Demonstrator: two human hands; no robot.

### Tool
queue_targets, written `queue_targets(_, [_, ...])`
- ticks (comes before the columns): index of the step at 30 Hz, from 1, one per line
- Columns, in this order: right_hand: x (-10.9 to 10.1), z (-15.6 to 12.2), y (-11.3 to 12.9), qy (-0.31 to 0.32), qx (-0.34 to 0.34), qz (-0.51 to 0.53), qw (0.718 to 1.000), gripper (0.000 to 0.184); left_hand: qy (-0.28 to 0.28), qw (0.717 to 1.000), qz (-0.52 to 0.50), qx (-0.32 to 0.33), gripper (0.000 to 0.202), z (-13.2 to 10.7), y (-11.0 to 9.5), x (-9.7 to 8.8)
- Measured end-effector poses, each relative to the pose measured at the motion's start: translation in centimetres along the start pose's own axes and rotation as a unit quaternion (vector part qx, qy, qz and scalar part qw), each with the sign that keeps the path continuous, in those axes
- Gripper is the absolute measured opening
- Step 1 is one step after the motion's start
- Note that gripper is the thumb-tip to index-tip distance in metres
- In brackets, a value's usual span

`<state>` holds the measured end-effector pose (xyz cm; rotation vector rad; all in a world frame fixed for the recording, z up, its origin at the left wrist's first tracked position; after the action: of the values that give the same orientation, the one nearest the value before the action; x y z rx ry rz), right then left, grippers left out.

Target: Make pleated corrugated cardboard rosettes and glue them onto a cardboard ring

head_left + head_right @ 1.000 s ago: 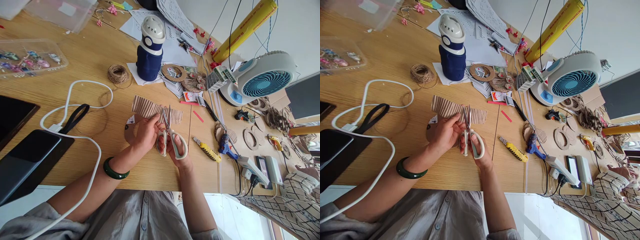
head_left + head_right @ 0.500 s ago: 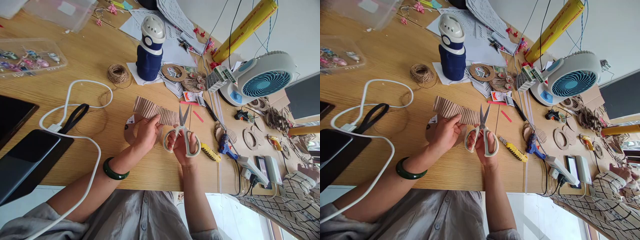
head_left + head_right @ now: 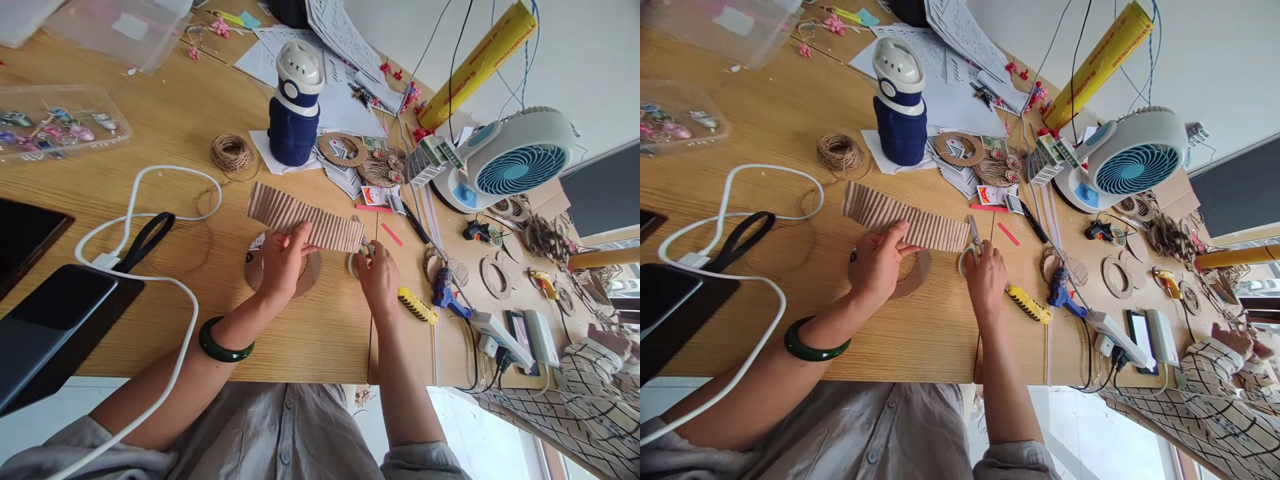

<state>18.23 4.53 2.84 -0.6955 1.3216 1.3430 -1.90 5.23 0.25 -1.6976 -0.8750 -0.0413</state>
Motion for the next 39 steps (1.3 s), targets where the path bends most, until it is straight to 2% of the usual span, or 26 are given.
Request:
queue_targets(3, [0.5, -0.7, 1.7, 0.026, -0.073, -0.062, 0.995, 0.018, -0.025, 0.998, 0.05, 0.015, 0.031, 0.1, -0.5, -0.2])
queue_targets(5, [-0.4, -0.7, 1.7, 0.002, -0.079, -0.048, 0.996, 0.018, -0.028, 0.994, 0.103, 0.016, 0.03, 0.0, -0.8, -0.2])
queue_targets(7, [-2.4, -0.2, 0.9, -0.078, -0.042, 0.042, 0.995, 0.022, -0.007, 0.988, 0.155, 0.017, 0.033, -0.2, -1.0, 0.1])
queue_targets(9, [-4.2, 0.1, 0.2, -0.136, -0.004, 0.182, 0.974, 0.024, 0.034, 0.983, 0.181, 0.016, 0.036, -0.5, -1.0, 0.5])
queue_targets(10, [-4.7, 0.2, 0.3, -0.134, 0.004, 0.25, 0.959, 0.023, 0.055, 0.981, 0.186, 0.014, 0.036, -0.7, -0.9, 0.8])
queue_targets(12, [-4.5, -0.1, 1.3, -0.072, -0.003, 0.346, 0.936, 0.021, 0.098, 0.974, 0.202, 0.007, 0.035, -1.1, -0.7, 1.2])
queue_targets(15, [-3.1, -1.0, 3.2, 0.017, -0.006, 0.401, 0.916, 0.022, 0.155, 0.96, 0.235, -0.001, 0.03, -1.7, -0.2, 1.7])
queue_targets(17, [-2.4, -1.4, 3.7, 0.024, 0.008, 0.41, 0.912, 0.022, 0.183, 0.954, 0.238, -0.004, 0.026, -2.1, 0.0, 1.9])
queue_targets(19, [-2.3, -1.6, 3.6, -0.005, 0.007, 0.4, 0.916, 0.017, 0.193, 0.95, 0.243, -0.002, 0.025, -2.2, 0.1, 2.0])
queue_targets(23, [-3.4, -1.7, 3.9, -0.077, -0.096, 0.309, 0.943, 0.014, 0.183, 0.945, 0.27, 0.015, 0.032, -2.1, 0.2, 1.7])
queue_targets(25, [-4.0, -1.7, 4.1, -0.101, -0.142, 0.276, 0.945, 0.016, 0.186, 0.941, 0.281, 0.018, 0.035, -2.2, 0.3, 1.6])
queue_targets(29, [-5.4, -1.8, 3.7, -0.151, -0.145, 0.288, 0.934, 0.017, 0.206, 0.937, 0.283, 0.018, 0.036, -2.4, 0.3, 1.7])
queue_targets(34, [-5.8, -3.1, 3.5, -0.138, -0.161, 0.301, 0.93, 0.011, 0.195, 0.941, 0.276, 0.017, 0.036, -2.4, 0.1, 1.6])
queue_targets(39, [-5.3, -4.7, 3.7, -0.146, -0.21, 0.282, 0.925, 0.012, 0.196, 0.946, 0.256, -0.007, 0.036, -2.7, 0.1, 1.9])
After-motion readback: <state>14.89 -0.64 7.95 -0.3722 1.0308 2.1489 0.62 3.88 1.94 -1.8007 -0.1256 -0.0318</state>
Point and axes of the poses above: each hand's wrist, its own z-axis towards the middle knuckle, its own x-axis out of the palm, y = z × x, the point moved 6 cm from there along z, towards the middle knuckle, and after that the axes turned 10 degrees about -y, right-handed, at the moved point
